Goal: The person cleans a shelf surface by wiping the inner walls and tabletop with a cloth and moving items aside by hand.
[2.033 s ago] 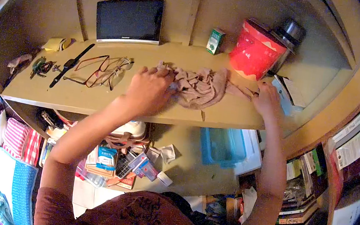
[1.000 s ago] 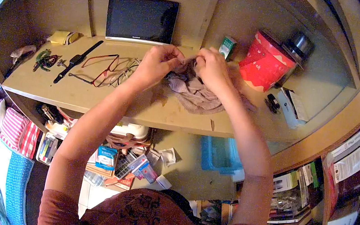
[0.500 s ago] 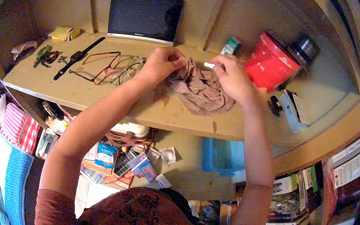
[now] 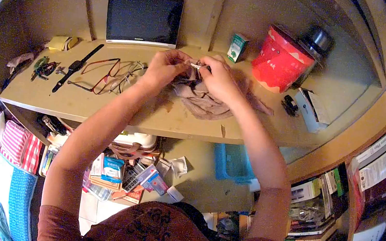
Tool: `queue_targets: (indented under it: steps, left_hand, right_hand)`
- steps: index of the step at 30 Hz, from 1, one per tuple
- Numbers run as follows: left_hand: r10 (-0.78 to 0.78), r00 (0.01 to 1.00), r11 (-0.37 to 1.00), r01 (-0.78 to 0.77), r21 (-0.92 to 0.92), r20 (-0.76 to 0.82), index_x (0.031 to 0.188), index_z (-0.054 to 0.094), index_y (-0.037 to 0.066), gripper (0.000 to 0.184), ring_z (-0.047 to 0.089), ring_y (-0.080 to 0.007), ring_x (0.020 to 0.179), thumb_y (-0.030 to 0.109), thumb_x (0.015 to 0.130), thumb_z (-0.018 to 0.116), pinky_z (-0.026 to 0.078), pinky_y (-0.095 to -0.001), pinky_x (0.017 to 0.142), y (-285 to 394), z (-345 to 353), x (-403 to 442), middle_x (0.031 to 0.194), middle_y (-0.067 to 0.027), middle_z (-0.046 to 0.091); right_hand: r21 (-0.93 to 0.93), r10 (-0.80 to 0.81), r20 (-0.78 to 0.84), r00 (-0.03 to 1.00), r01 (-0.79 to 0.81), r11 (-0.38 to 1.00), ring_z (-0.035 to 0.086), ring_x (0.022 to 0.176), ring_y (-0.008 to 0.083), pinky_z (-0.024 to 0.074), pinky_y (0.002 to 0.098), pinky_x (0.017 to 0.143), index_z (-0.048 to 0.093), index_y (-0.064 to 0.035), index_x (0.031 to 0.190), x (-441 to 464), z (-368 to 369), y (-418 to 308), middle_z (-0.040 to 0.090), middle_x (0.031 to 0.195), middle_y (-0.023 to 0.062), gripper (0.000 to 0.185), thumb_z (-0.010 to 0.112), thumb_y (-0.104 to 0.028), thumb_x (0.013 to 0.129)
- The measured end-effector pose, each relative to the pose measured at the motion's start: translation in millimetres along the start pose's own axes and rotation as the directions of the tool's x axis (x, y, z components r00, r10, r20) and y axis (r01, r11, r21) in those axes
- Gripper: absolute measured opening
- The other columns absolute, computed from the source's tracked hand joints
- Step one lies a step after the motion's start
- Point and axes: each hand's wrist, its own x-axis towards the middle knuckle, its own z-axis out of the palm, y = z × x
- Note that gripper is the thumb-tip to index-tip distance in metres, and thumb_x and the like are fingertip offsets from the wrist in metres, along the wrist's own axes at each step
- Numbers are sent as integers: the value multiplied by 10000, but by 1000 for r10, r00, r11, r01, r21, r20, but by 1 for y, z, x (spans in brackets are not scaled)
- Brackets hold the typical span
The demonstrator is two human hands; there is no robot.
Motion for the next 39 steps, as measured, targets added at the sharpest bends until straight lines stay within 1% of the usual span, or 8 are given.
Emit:
queue_targets:
  steps: [2, 4, 10, 14, 18, 29, 35, 39]
  left_hand:
    - [-12, 1000, 1000, 13, 7, -10, 1024, 660, -15, 153, 626, -122, 796, 52, 887, 674, 518, -273, 738, 1, -4, -4, 879, -55, 689]
    - [-43, 999, 999, 43, 24, -17, 1070, 643, -21, 194, 630, -129, 822, 17, 880, 654, 520, -278, 765, -6, -3, -2, 907, -70, 691]
    - [187, 982, 908, -159, 388, -35, 1089, 674, 36, 271, 688, -286, 874, 99, 825, 670, 539, -376, 775, -4, 4, -13, 961, -148, 710]
    - [90, 986, 650, -165, 742, 141, 1112, 689, 97, 305, 599, -338, 1089, 241, 844, 663, 401, -484, 987, 15, 11, -28, 1135, -144, 667]
    - [153, 974, 739, -227, 635, 169, 1109, 686, 107, 292, 560, -330, 1141, 255, 860, 650, 363, -498, 1003, 15, 16, -31, 1160, -147, 645]
    - [215, 927, 631, -372, 681, 307, 1209, 600, 11, 464, 504, -310, 1237, 285, 843, 679, 366, -457, 1025, 19, 21, -37, 1264, -161, 586]
    - [240, 927, 600, -375, 706, 289, 1151, 617, 12, 438, 502, -300, 1213, 273, 809, 699, 371, -442, 1010, 14, 21, -35, 1214, -146, 598]
    - [241, 927, 588, -376, 717, 288, 1118, 625, 14, 416, 507, -305, 1205, 270, 800, 704, 370, -438, 1010, 14, 21, -36, 1214, -151, 598]
  right_hand:
    - [-119, -132, -70, 989, 123, 985, 547, 708, 88, 465, 282, 603, 623, -33, 1142, 1, 5, -9, 618, 867, 19, 214, 580, -104, 944]
    - [248, 303, 134, 944, -328, 912, 590, 702, 183, 485, 348, 647, 627, -19, 1119, -1, 0, -32, 644, 829, 77, 230, 599, -108, 909]
    - [-286, 297, 16, 955, -280, 917, 678, 924, 372, 524, 454, 798, 681, -63, 1096, 16, -19, -21, 680, 1043, 227, 300, 568, -118, 824]
    - [-498, 307, 282, 909, -135, 857, 678, 884, 379, 532, 440, 788, 746, -86, 906, 33, -36, 43, 691, 918, 207, 231, 588, -103, 737]
    - [-473, 231, -106, 967, -254, 844, 664, 856, 408, 524, 446, 775, 692, -10, 885, 53, -28, 51, 685, 870, 231, 170, 561, -70, 794]
    - [-659, -273, 133, 953, 291, 693, 630, 946, 444, 520, 518, 795, 578, -42, 1051, 102, 30, 71, 593, 1119, 235, 209, 472, -47, 872]
    - [-778, 128, 418, 899, 282, 561, 653, 975, 402, 532, 498, 826, 605, 10, 1066, 123, 52, 58, 605, 1179, 251, 254, 478, -92, 871]
    - [-715, 39, 353, 935, 243, 655, 646, 1000, 393, 526, 498, 829, 633, 15, 1018, 128, 60, 70, 606, 1120, 289, 241, 479, -102, 874]
